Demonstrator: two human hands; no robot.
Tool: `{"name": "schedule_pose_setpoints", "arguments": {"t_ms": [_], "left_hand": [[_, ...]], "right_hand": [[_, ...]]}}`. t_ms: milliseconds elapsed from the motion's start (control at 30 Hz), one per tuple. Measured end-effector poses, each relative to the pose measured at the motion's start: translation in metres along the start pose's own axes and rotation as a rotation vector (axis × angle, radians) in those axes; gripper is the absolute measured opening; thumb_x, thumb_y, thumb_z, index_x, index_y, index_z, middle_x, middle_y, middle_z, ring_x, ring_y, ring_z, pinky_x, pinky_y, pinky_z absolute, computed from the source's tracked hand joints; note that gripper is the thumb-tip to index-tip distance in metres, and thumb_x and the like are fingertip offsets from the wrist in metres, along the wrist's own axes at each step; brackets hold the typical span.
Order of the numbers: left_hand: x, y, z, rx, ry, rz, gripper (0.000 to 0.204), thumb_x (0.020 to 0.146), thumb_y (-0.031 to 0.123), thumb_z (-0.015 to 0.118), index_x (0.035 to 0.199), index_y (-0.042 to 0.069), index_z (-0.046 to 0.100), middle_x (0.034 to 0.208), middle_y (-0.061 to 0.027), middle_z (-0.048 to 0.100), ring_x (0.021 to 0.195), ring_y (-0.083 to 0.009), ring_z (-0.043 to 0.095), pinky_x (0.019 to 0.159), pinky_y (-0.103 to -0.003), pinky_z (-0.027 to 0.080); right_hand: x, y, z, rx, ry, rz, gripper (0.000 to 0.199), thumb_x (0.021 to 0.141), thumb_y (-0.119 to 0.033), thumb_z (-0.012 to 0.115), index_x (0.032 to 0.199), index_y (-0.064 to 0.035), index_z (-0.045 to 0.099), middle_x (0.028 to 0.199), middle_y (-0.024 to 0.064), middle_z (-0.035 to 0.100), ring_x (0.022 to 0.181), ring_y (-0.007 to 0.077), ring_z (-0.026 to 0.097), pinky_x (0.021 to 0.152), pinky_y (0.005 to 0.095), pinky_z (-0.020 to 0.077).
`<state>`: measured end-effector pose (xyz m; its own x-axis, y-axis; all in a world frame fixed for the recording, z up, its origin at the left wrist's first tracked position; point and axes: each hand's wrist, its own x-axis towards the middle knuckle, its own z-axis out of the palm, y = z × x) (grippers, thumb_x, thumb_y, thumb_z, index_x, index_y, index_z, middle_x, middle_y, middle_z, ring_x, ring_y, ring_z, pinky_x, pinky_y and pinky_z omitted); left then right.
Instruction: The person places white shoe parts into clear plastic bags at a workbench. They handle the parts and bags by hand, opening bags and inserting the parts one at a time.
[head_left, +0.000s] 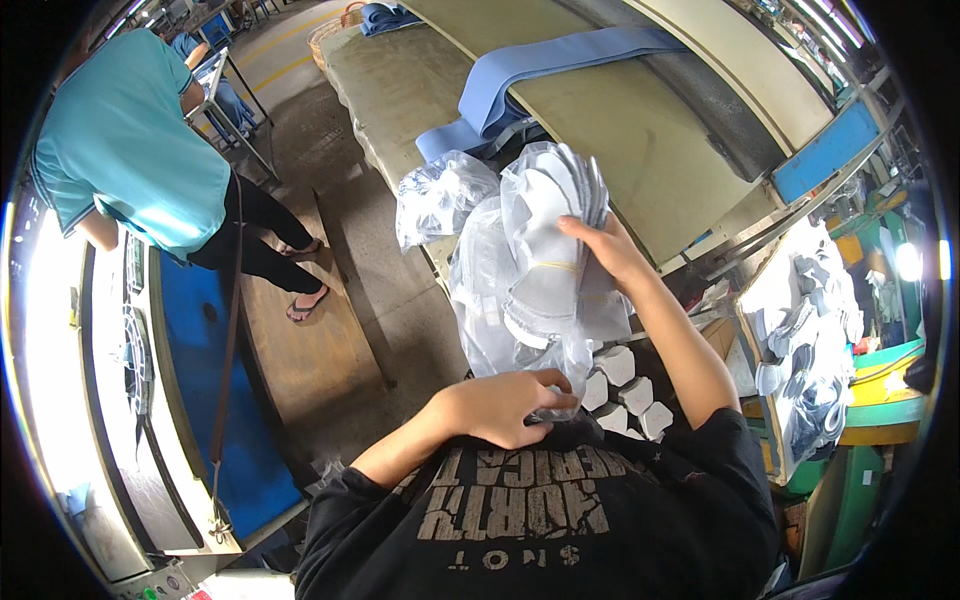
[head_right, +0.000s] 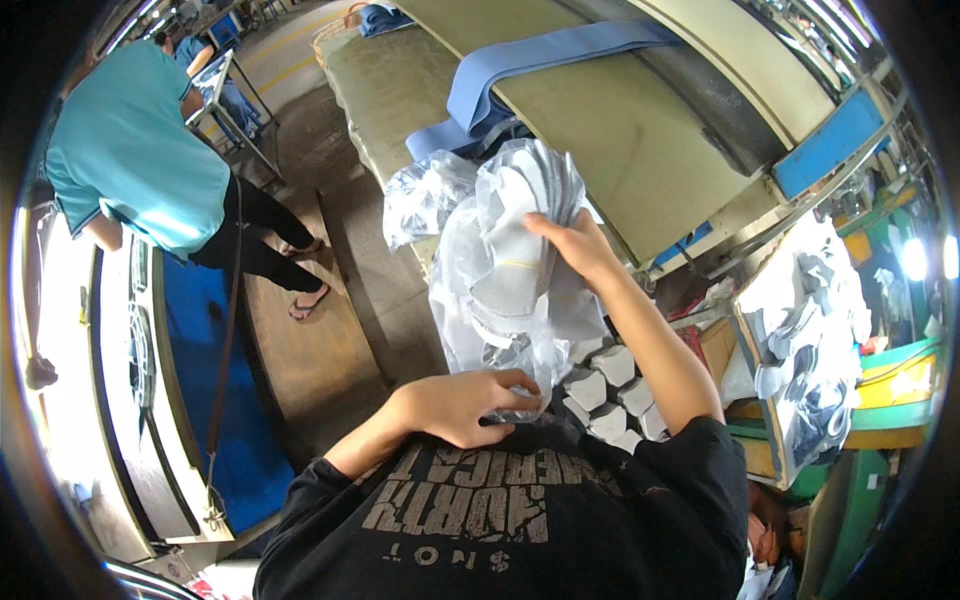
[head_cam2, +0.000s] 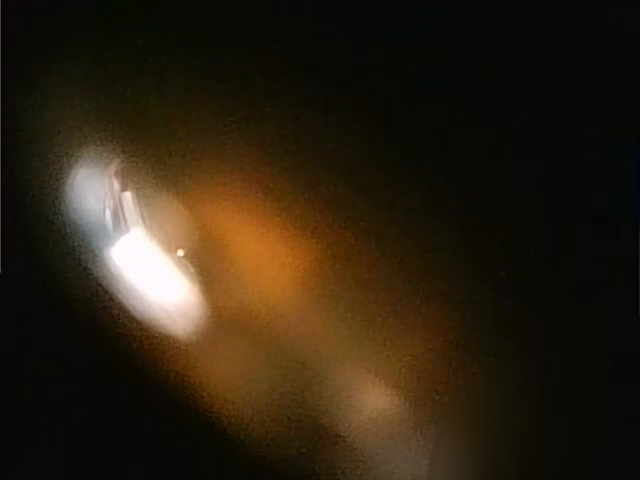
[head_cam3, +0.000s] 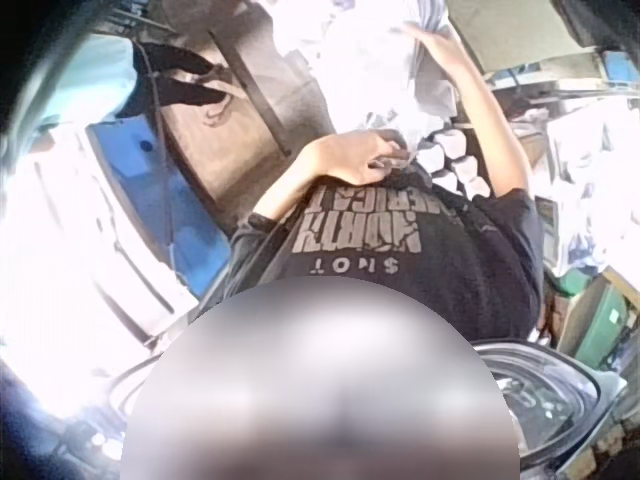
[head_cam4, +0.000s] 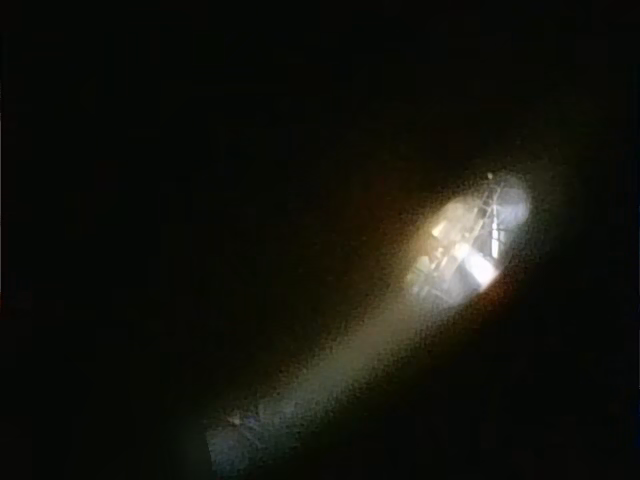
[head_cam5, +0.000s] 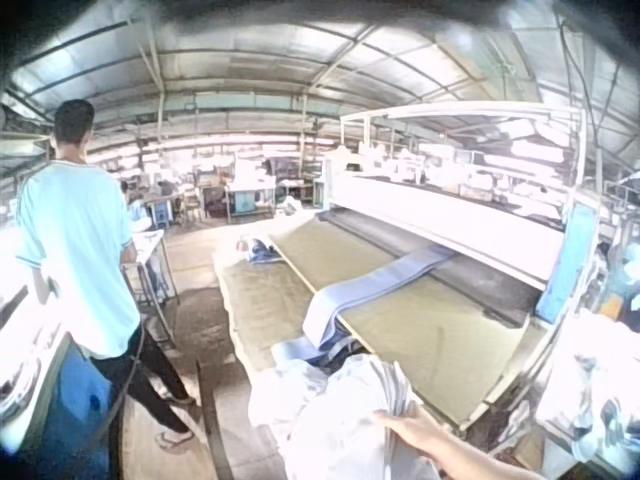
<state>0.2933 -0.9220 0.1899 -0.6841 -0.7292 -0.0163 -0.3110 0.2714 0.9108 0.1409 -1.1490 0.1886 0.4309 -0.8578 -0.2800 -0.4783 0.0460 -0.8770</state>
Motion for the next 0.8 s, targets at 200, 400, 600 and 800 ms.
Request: {"name": "schedule_pose_setpoints", "arguments": {"t_ms": [200, 400, 600, 800], "left_hand": [[-0.001, -0.049, -0.037, 0.065, 0.149, -0.578, 0.037, 0.099, 0.028, 0.053, 0.109, -0.002, 0.072, 0.094, -0.0249, 0.074, 0.09, -0.0382, 0.073, 0.083, -0.045, 0.056], [0.005, -0.151, -0.085, 0.068, 0.608, -0.785, 0.062, 0.105, 0.045, 0.054, 0.149, 0.001, 0.049, 0.116, -0.0235, 0.074, 0.085, -0.032, 0.074, 0.079, -0.044, 0.057], [0.07, -0.206, -0.139, -0.945, 0.976, -0.663, 0.052, 0.104, 0.037, 0.062, 0.139, -0.001, 0.054, 0.099, -0.0128, 0.073, 0.071, -0.0201, 0.068, 0.062, -0.033, 0.053], [0.108, -0.167, -0.181, -1.154, 1.216, -0.189, 0.021, 0.104, 0.022, 0.063, 0.105, 0.003, 0.072, 0.089, -0.0037, 0.073, 0.066, -0.0125, 0.064, 0.052, -0.028, 0.05]], "right_hand": [[0.001, 0.026, 0.049, -0.7, 0.091, 0.101, 0.129, 0.07, -0.066, 0.082, 0.159, 0.0042, 0.021, 0.14, 0.034, 0.058, 0.129, 0.0453, 0.061, 0.106, 0.0519, 0.0491], [-0.009, 0.038, 0.056, -0.624, 0.186, 0.004, 0.127, 0.069, -0.057, 0.085, 0.16, 0.0034, 0.02, 0.14, 0.0301, 0.058, 0.126, 0.044, 0.062, 0.104, 0.0525, 0.0503], [-0.016, 0.037, 0.051, -0.58, 0.203, -0.038, 0.122, 0.068, -0.053, 0.087, 0.159, -0.0012, 0.024, 0.141, 0.0281, 0.059, 0.126, 0.0432, 0.062, 0.103, 0.0524, 0.0502], [-0.045, 0.047, 0.028, -0.518, 0.155, -0.093, 0.117, 0.069, -0.058, 0.085, 0.154, 0.0018, 0.032, 0.122, 0.0287, 0.069, 0.114, 0.0452, 0.068, 0.095, 0.055, 0.0531]]}}
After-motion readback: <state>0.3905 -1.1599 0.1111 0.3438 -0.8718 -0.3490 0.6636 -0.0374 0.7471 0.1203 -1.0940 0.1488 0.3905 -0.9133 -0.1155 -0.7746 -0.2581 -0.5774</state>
